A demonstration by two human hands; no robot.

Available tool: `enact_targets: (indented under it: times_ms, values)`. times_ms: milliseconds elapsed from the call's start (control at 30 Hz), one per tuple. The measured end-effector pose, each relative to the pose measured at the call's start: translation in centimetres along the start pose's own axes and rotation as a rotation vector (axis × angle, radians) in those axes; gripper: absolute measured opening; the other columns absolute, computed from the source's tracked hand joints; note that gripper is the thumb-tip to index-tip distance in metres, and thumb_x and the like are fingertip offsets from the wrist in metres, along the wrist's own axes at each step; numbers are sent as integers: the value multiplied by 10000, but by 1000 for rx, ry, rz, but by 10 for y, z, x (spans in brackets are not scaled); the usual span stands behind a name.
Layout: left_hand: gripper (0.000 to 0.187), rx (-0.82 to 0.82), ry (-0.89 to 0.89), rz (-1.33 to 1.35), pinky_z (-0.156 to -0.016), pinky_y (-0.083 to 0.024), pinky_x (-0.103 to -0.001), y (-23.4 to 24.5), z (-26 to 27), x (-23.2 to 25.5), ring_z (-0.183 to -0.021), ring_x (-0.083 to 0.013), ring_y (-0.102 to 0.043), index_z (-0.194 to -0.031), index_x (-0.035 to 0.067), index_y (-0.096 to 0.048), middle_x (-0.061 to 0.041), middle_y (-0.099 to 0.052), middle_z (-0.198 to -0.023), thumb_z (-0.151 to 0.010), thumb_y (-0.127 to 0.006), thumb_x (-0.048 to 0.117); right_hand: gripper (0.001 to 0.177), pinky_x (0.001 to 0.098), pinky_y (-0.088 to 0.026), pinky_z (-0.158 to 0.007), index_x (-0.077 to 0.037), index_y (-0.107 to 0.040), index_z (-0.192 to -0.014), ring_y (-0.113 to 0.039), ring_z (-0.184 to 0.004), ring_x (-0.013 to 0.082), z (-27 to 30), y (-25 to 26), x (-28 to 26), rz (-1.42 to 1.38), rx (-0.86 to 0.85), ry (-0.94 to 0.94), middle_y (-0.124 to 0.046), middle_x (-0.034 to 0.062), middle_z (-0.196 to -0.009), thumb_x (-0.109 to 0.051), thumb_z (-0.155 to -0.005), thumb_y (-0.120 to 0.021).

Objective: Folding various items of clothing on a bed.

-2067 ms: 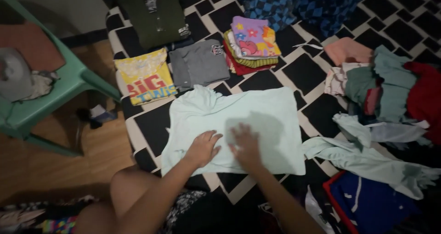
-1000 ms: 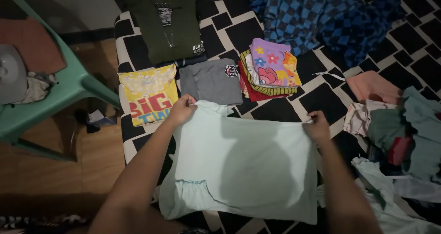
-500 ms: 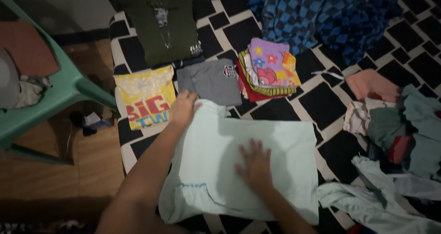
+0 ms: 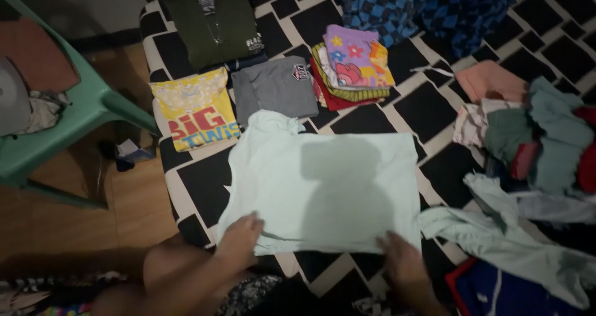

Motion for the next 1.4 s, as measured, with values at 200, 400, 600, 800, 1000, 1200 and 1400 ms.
enact_targets:
  times_ms: [200, 400, 600, 800, 1000, 1200, 1400]
  values:
    - [390, -259, 451, -186, -796, -605, -440, -26, 34, -72, -1010, -310, -737, -1278, 156, -617, -118, -744, -1113, -894, -672, 194, 426, 432, -489, -1008, -143, -643, -1220, -588, -1162, 336, -3, 27, 67, 40, -178, -184, -654, 132, -1239, -52, -806, -672]
    - [594, -400, 469, 284, -855, -593, -381, 44, -38, -140, -914, -275, -761, -1233, 77, -715, -159, -786, -1013, -728, -846, 363, 346, 429, -563, -844, -98, -693, -1200, -698, -924, 316, -56, 2, 187, -612, -362, -701, -755, 169, -1032, -171, -863, -724]
    - [653, -8, 988, 937, -967, -504, -415, 73, -46, -135, -1116, -249, -642, -1376, 95, -591, -175, -682, -1301, -925, -627, 566, 330, 333, -557, -816, 10, -684, -1160, -699, -887, 184, -115, 31, 142, -1358, 31, -889, -736, 67, -1030, -243, -948, -676]
    - [664, 193, 760, 837, -929, -517, -334, -3, -51, -190, -1041, -209, -702, -1288, 24, -681, -163, -750, -1232, -920, -662, 575, 374, 351, -555, -788, 8, -693, -1127, -709, -855, 245, -93, -15, 154, -763, 136, -819, -760, 151, -984, -305, -930, -754]
    - [640, 465, 908, 976, -838, -542, -378, 55, -22, -143, -958, -266, -630, -1408, 32, -516, -195, -676, -1157, -959, -739, 430, 485, 429, -532, -792, -64, -533, -1355, -677, -824, 351, -83, 41, 91, -499, 431, -904, -704, 261, -940, -291, -973, -728]
    - [513, 351, 682, 674, -813, -554, -352, 64, -22, -134, -831, -212, -709, -1375, 242, -642, -136, -742, -1053, -897, -577, 69, 521, 456, -518, -804, -80, -493, -1367, -682, -857, 389, -81, 45, 88, -418, 458, -836, -704, 228, -980, -272, -950, -741]
    - [347, 343, 744, 661, -810, -549, -340, 57, -11, -144, -852, -242, -723, -1221, 124, -718, -150, -748, -1011, -884, -689, 202, 500, 444, -533, -793, -51, -500, -1315, -695, -885, 363, -85, 53, 82, -458, 569, -627, -696, 234, -1103, -248, -933, -756]
Point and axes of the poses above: each hand's wrist, its own z-axis away from the middle knuckle, its own y-axis out of the back of the hand, x = y × z, the point moved 7 cm from there along -z, towards the middle knuckle
